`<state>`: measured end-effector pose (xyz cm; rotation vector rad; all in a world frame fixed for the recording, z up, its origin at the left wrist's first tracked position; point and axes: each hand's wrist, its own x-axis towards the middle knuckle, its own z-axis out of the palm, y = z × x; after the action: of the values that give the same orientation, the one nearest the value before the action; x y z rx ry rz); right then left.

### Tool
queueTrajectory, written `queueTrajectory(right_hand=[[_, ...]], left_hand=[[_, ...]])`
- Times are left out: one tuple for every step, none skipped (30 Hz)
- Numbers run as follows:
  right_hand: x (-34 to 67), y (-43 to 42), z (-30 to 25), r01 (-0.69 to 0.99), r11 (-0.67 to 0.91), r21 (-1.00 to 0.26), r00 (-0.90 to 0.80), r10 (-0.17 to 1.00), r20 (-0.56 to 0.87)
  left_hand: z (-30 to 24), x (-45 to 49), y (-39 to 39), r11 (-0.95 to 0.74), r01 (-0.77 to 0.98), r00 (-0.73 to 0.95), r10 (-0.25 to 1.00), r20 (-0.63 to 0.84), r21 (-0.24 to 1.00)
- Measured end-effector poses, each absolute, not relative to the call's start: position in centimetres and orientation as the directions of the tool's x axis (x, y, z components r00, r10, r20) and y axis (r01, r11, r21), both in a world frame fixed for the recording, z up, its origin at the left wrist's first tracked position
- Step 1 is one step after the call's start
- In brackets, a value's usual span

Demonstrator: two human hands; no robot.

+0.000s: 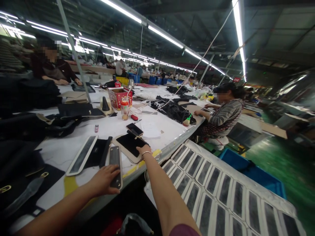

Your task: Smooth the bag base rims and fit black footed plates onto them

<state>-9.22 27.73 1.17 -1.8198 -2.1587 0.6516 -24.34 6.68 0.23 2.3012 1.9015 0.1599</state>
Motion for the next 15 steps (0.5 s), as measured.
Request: queueTrajectory(right_hand=[[-9.5,27.8,1.0,0.851,0.103,-0.515,-0.175,0.98,-0.093],[-9.8,27.8,0.9,0.832,0.089,-0.548,-0.159,0.984,-0.081],[-10.1,27.7,1.0,0.81,0.083,-0.58,-0.145,0.987,-0.062],[-10.4,27.6,1.1,0.788,0.086,-0.61,-0.137,0.99,-0.037],[-10.7,27.5,1.4,0.763,0.099,-0.638,-0.132,0.991,-0.005],[-10.8,27.3,1.7,0.739,0.119,-0.663,-0.134,0.991,0.029],[-10.8,27.2,2.1,0.714,0.144,-0.685,-0.14,0.988,0.062],[-10.7,27.1,2.4,0.69,0.169,-0.704,-0.147,0.985,0.092],[-10.6,26.9,2.7,0.668,0.187,-0.72,-0.152,0.982,0.114],[-10.4,26.8,2.9,0.649,0.197,-0.735,-0.152,0.98,0.129],[-10.2,26.8,3.1,0.633,0.198,-0.749,-0.145,0.98,0.136],[-10.0,26.7,3.1,0.618,0.192,-0.762,-0.134,0.981,0.138],[-9.8,26.7,3.1,0.604,0.183,-0.775,-0.12,0.983,0.139],[-9.7,26.6,3.1,0.591,0.175,-0.788,-0.109,0.984,0.138],[-9.5,26.7,3.1,0.577,0.172,-0.799,-0.103,0.985,0.138]], left_hand=[[0.2,-24.2,6.9,-0.184,0.965,0.189,0.982,-0.01,0.185],[0.3,-24.1,7.1,-0.183,0.965,0.188,0.982,-0.009,0.188],[0.4,-24.0,7.3,-0.179,0.966,0.184,0.983,-0.011,0.188],[0.5,-23.9,7.5,-0.172,0.968,0.178,0.984,-0.016,0.184],[0.7,-23.8,7.8,-0.164,0.97,0.171,0.985,-0.023,0.178],[1.0,-23.8,8.0,-0.151,0.974,0.159,0.987,-0.035,0.17],[1.2,-23.7,8.3,-0.133,0.978,0.142,0.989,-0.047,0.163],[1.4,-23.6,8.6,-0.112,0.981,0.123,0.991,-0.058,0.161],[1.5,-23.5,9.0,-0.088,0.983,0.1,0.993,-0.066,0.163],[1.6,-23.4,9.4,-0.063,0.983,0.076,0.995,-0.07,0.17],[1.7,-23.3,9.8,-0.04,0.983,0.053,0.996,-0.07,0.18],[1.7,-23.2,10.2,-0.022,0.982,0.036,0.997,-0.069,0.189],[1.7,-23.1,10.5,-0.009,0.981,0.023,0.997,-0.069,0.196],[1.6,-23.1,10.9,0.001,0.98,0.014,0.997,-0.071,0.2],[1.5,-23.1,11.2,0.006,0.979,0.009,0.997,-0.074,0.202]])
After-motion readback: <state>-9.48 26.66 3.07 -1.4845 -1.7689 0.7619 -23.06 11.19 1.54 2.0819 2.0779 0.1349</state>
